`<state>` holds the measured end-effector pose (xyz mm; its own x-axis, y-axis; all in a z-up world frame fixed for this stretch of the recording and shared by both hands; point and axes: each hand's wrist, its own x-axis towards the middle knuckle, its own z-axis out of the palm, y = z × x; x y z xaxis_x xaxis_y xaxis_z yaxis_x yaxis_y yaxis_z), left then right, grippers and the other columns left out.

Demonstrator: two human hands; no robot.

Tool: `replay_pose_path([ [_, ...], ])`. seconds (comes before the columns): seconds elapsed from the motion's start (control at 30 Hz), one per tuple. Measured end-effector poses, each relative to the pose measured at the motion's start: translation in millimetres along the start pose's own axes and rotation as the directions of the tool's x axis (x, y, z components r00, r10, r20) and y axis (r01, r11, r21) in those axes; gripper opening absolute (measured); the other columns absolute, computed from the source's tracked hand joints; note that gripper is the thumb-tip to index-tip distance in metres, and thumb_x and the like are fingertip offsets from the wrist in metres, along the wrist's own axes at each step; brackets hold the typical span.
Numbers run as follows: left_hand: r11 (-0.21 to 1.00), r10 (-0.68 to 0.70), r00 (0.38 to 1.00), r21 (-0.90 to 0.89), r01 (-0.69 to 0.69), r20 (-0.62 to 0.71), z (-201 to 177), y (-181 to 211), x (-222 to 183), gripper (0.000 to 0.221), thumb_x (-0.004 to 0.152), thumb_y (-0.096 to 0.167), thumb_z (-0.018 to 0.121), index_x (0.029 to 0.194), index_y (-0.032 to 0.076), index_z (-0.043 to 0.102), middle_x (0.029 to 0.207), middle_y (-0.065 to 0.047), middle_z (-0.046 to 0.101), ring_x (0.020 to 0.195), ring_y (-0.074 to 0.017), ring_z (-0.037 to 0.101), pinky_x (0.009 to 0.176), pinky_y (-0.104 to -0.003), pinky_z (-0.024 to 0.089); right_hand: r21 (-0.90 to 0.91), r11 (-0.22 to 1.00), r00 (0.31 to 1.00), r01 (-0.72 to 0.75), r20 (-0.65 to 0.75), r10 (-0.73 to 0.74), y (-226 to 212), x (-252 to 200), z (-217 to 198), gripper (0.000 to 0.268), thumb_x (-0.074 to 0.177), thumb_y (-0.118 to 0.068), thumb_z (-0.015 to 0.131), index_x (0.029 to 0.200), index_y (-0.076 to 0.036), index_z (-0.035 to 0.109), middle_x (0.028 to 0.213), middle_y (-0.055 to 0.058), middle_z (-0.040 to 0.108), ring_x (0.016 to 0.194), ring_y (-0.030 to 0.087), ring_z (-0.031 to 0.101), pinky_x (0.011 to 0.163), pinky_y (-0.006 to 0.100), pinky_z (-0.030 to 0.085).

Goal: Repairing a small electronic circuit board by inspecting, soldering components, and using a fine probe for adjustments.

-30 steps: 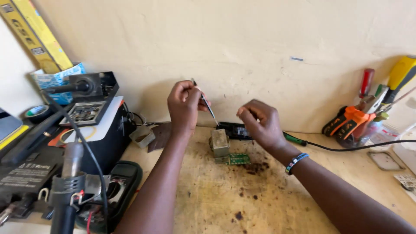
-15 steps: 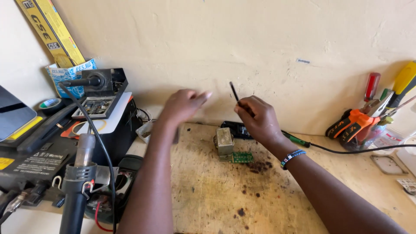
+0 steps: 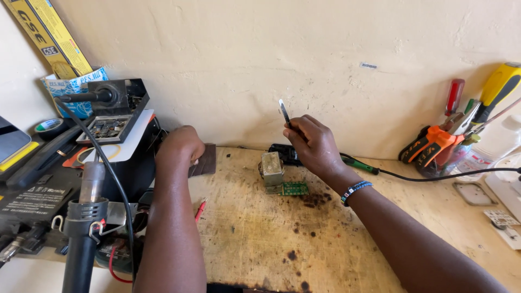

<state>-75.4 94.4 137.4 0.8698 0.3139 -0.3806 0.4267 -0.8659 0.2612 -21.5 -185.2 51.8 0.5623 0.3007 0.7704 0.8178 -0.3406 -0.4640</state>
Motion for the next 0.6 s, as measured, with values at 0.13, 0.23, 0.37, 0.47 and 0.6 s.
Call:
replay_pose_path([
  [0.13, 0.984, 0.161, 0.938, -0.030, -0.178, -0.306, 26, -16, 91, 0.061, 0.062, 0.012, 0.095, 0.120, -0.003, 0.079, 0.116, -0.028, 0.077, 0.118, -0.0504, 0.070, 0.092, -0.062, 0.060, 0.018, 1.000, 1.000, -0.005, -0.005, 0.005, 1, 2, 0, 0.012, 0.112, -0.005, 0.062, 0.118, 0.002, 0.069, 0.088, 0.017, 0.064, 0.067, 0.029, 0.064, 0.055, 0.044, 0.049],
  [0.23, 0.936, 0.294, 0.880, -0.075, -0.344, -0.372, 23, 16, 55, 0.067, 0.069, 0.012, 0.090, 0.132, -0.001, 0.073, 0.128, -0.026, 0.073, 0.128, -0.0478, 0.067, 0.102, -0.064, 0.056, 0.072, 0.996, 0.998, -0.047, -0.040, 0.050, 4, 1, -2, 0.011, 0.110, -0.006, 0.066, 0.117, -0.001, 0.072, 0.087, 0.016, 0.066, 0.067, 0.025, 0.065, 0.057, 0.040, 0.050],
  [0.37, 0.855, 0.499, 0.852, -0.072, -0.514, -0.156, 41, 44, 48, 0.067, 0.074, 0.024, 0.089, 0.139, 0.013, 0.072, 0.142, -0.007, 0.073, 0.138, -0.0342, 0.064, 0.114, -0.052, 0.052, 0.141, 0.983, 0.992, -0.119, -0.029, 0.124, 7, -1, -2, 0.015, 0.112, -0.008, 0.063, 0.121, 0.002, 0.070, 0.086, 0.017, 0.067, 0.069, 0.025, 0.068, 0.061, 0.042, 0.054],
  [0.47, 0.871, 0.491, 0.871, 0.044, -0.490, -0.004, 46, 44, 54, 0.079, 0.073, 0.036, 0.091, 0.147, 0.020, 0.067, 0.154, -0.005, 0.066, 0.146, -0.0327, 0.057, 0.118, -0.053, 0.049, 0.163, 0.978, 0.991, -0.127, -0.017, 0.131, 8, -3, -1, 0.016, 0.114, -0.009, 0.061, 0.122, 0.002, 0.069, 0.086, 0.018, 0.067, 0.069, 0.025, 0.068, 0.062, 0.042, 0.055],
  [0.6, 0.877, 0.445, 0.888, 0.146, -0.458, 0.119, 48, 31, 44, 0.101, 0.065, 0.035, 0.099, 0.156, 0.018, 0.060, 0.160, -0.015, 0.056, 0.149, -0.0412, 0.052, 0.120, -0.061, 0.046, 0.189, 0.972, 0.989, -0.138, -0.022, 0.145, -2, -5, -2, 0.020, 0.116, -0.010, 0.055, 0.126, 0.004, 0.066, 0.088, 0.020, 0.068, 0.069, 0.025, 0.068, 0.062, 0.044, 0.056],
])
